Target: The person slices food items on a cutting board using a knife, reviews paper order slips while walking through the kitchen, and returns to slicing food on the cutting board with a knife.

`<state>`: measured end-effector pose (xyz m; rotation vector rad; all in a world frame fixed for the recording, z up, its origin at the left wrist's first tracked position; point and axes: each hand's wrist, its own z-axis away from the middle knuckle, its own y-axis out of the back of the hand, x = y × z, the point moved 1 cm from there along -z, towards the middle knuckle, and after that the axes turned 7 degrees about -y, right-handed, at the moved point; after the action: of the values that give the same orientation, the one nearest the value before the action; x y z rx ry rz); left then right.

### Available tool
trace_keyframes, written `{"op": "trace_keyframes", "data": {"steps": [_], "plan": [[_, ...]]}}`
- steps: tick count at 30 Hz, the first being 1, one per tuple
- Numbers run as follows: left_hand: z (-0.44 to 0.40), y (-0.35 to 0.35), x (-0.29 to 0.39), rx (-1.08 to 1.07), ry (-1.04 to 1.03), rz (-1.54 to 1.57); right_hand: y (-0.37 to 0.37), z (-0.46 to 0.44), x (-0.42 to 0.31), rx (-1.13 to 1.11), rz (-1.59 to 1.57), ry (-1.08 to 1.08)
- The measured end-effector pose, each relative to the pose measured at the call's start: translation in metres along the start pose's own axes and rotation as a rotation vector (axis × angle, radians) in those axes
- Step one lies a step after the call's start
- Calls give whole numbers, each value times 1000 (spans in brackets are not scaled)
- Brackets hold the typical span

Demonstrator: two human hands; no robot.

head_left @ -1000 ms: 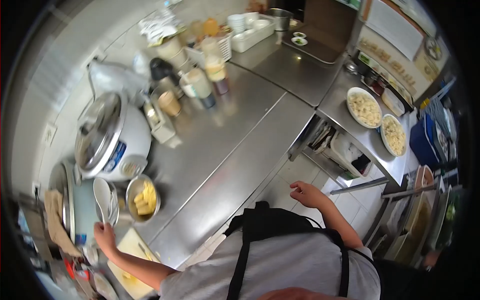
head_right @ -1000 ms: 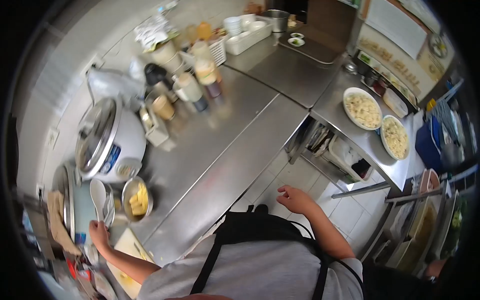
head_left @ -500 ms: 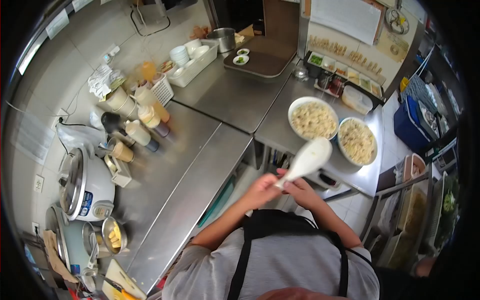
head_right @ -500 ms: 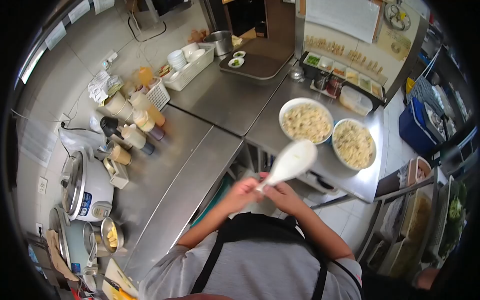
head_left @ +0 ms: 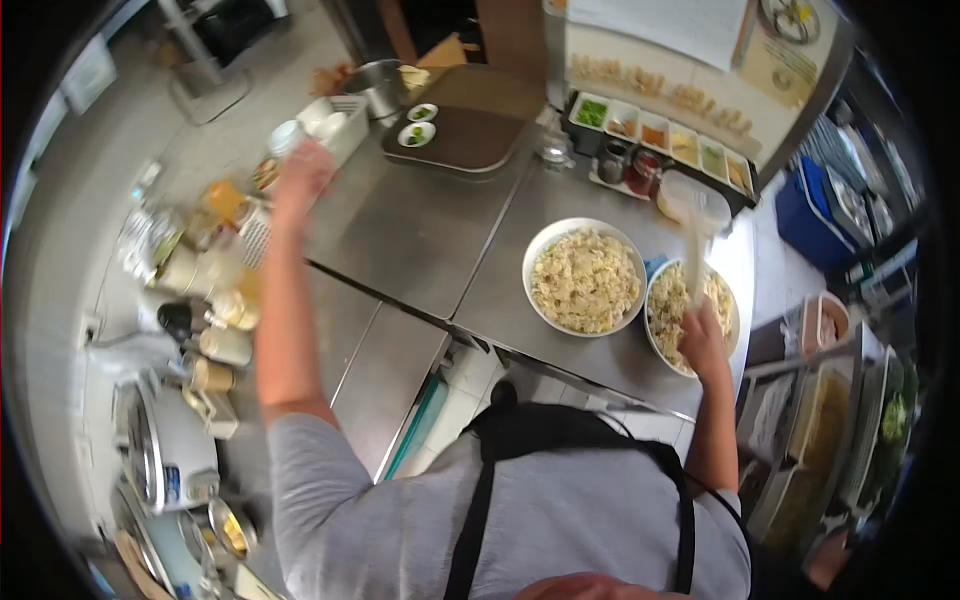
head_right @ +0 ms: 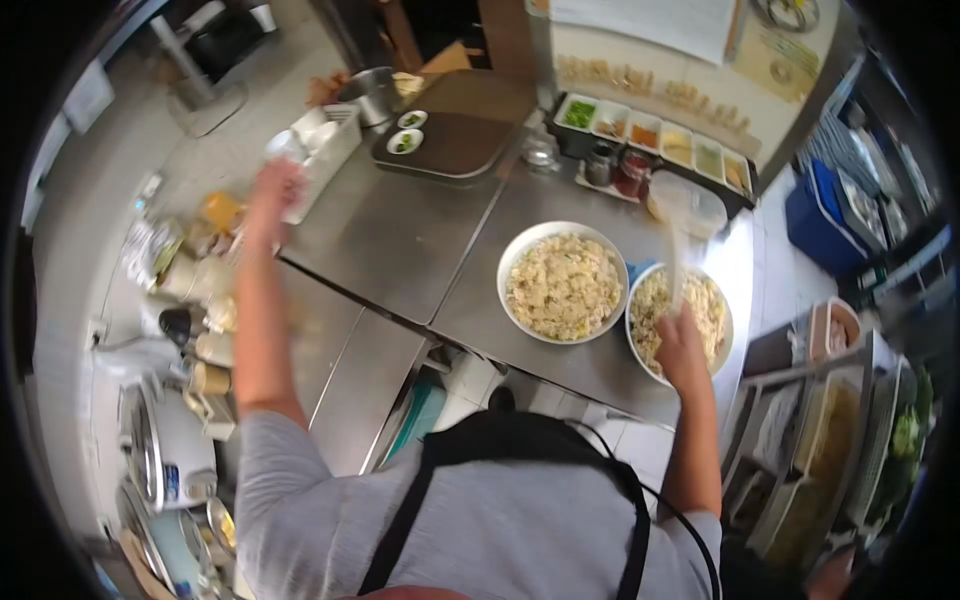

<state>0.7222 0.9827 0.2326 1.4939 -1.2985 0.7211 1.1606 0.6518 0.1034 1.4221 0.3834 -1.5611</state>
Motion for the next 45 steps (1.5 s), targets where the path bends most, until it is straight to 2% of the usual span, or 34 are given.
{"op": "trace_keyframes", "data": {"steps": [1, 2, 4, 6, 8, 9, 10, 11, 12, 14, 17, 18, 20, 23, 26, 27, 28, 29, 30, 31, 32, 33, 35, 36, 37, 38, 39, 40, 42, 44, 45], "plan": [[-44, 30, -4, -30, -90, -85, -9, -14, 15, -26, 269, 157], [-87, 58, -11, 42, -76, 56, -26, -16, -2, 106, 550, 394], [-133, 71, 32, 244, -77, 21, -52, -27, -20, 139, 731, 150], [-174, 89, 58, 393, -193, -103, -69, -46, -27, 158, 900, 43], [-236, 123, 69, 498, -337, -250, -77, -62, -38, 107, 1032, -11], [-257, 130, 76, 540, -343, -196, -80, -66, -40, 93, 1052, -4], [-285, 139, 79, 633, -448, -302, -78, -75, -28, 137, 1065, 116], [-284, 131, 98, 657, -498, -340, -82, -79, -34, 114, 1100, 77], [-307, 137, 100, 732, -532, -509, -84, -81, -42, 92, 1137, 28], [-361, 167, 97, 686, -563, -569, -86, -86, -48, 45, 1167, -5], [-434, 201, 82, 623, -311, 46, -82, -86, -53, 6, 1201, -12], [-462, 222, 68, 577, -397, 147, -78, -88, -59, 2, 1210, -6], [-494, 245, 63, 588, -373, 184, -65, -92, -71, -22, 1181, -81], [-514, 266, 65, 614, -322, 227, -45, -80, -121, 63, 1110, -162], [-475, 227, 82, 664, -198, -396, -31, -83, -175, 84, 1196, -213], [-462, 224, 88, 676, -150, -606, -31, -87, -193, 100, 1228, -136], [-492, 241, 63, 715, -508, -718, -30, -94, -206, 144, 1231, -42], [-469, 220, 71, 727, -471, -643, -39, -93, -233, 136, 1215, 58], [-445, 193, 72, 743, -550, -170, -44, -99, -252, 120, 1257, 202], [-414, 170, 79, 744, -578, -40, -54, -103, -281, 34, 1268, 175], [-376, 152, 89, 680, -546, -214, -64, -105, -303, 15, 1228, 355], [-336, 129, 99, 702, -569, -134, -78, -102, -328, 42, 1233, 495], [-276, 99, 98, 563, -533, 60, -107, -105, -364, -23, 1091, 816], [-248, 85, 93, 549, -614, 83, -124, -111, -379, -123, 918, 976], [-218, 70, 86, 493, -621, 244, -146, -114, -393, -249, 734, 1132], [-182, 55, 86, 492, -571, 271, -172, -101, -408, -370, 592, 1139], [-143, 42, 91, 464, -404, 297, -204, -111, -412, -487, 359, 1237], [-114, 30, 84, 405, -464, 435, -228, -95, -424, -474, 363, 1353], [-57, 17, 76, 391, -383, 444, -272, -62, -432, -533, 273, 1318], [-2, 18, 83, 468, -318, 470, -310, -37, -429, -963, 121, 1086], [19, 26, 79, 486, -282, 455, -329, -25, -423, -1021, 67, 1124]]}}
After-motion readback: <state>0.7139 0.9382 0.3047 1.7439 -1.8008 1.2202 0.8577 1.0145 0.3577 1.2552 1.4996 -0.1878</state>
